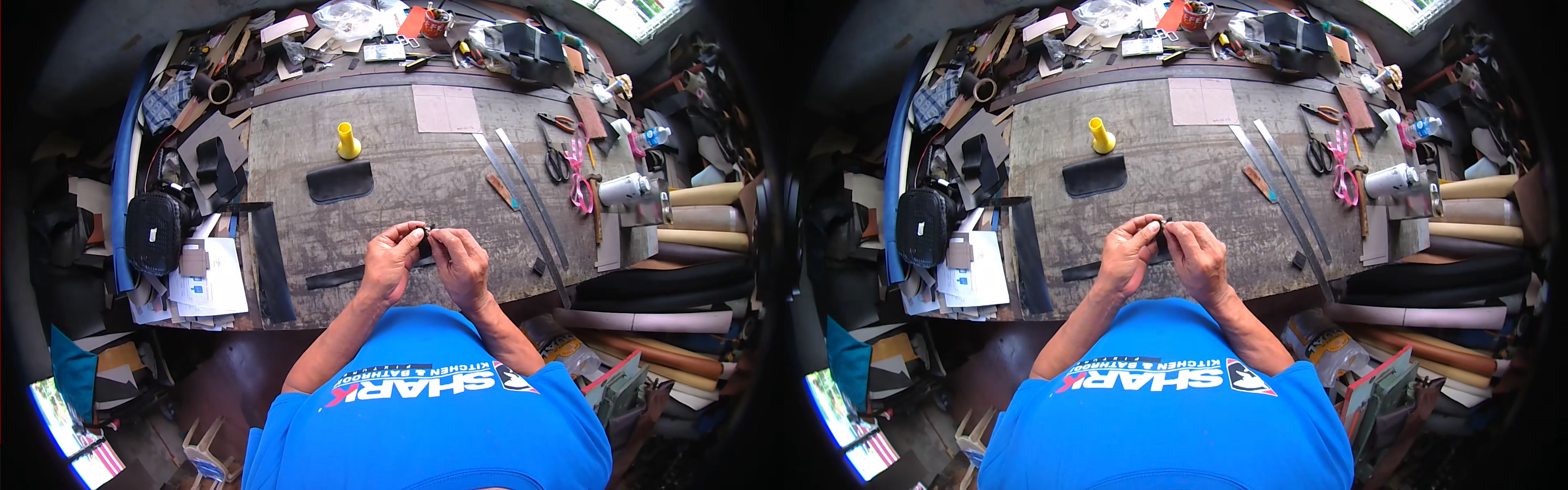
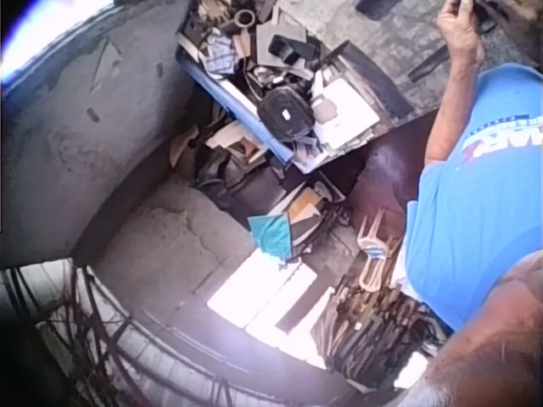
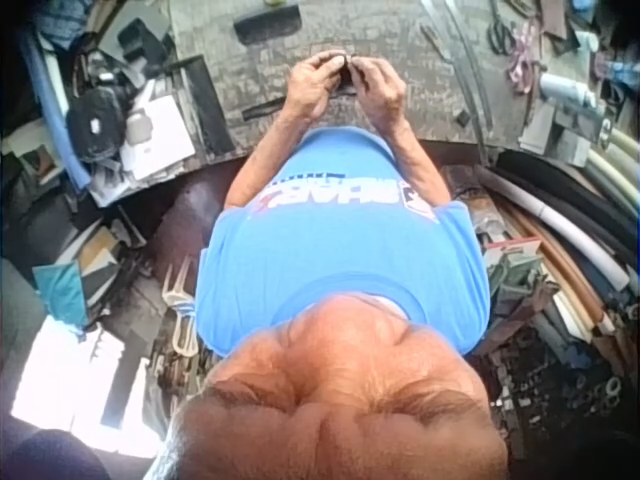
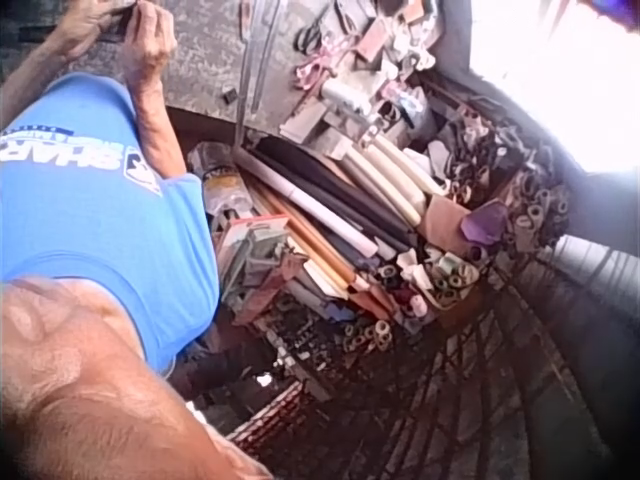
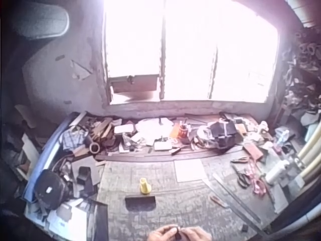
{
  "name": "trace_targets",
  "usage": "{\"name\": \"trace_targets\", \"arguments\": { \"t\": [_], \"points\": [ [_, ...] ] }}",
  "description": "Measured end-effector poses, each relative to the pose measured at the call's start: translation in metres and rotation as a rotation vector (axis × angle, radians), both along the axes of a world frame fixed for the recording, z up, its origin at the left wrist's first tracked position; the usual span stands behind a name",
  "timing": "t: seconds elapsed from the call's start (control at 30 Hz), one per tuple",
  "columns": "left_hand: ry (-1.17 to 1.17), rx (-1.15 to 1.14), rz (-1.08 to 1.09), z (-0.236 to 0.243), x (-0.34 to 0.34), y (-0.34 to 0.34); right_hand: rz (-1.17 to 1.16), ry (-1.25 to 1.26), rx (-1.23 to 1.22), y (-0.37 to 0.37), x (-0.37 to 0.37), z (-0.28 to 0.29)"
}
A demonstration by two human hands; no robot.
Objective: Inspecting and measuring leather pieces and strips on a workshop table.
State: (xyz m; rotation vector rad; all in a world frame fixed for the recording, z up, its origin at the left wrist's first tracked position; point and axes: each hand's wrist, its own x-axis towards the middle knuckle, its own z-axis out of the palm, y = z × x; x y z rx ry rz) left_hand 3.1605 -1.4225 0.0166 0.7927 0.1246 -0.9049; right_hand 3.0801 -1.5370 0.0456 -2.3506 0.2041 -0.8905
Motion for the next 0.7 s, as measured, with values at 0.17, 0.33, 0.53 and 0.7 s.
{"name": "trace_targets", "arguments": {
  "t": [0.17,0.33,0.53,0.7],
  "points": [
    [-0.014,0.03,0.004,-0.005,-0.002,0.001,-0.005,0.033,-0.013,0.001,0.001,0.002],
    [-0.043,0.054,0.023,-0.003,-0.002,0.002,0.059,0.146,-0.046,0.001,0.002,0.005],
    [-0.096,0.195,0.075,-0.015,-0.012,0.005,0.183,0.156,-0.21,0.015,-0.013,-0.006],
    [-0.101,0.132,0.127,-0.005,-0.013,0.001,0.027,0.144,0.008,0.013,-0.017,-0.018]
  ]
}}
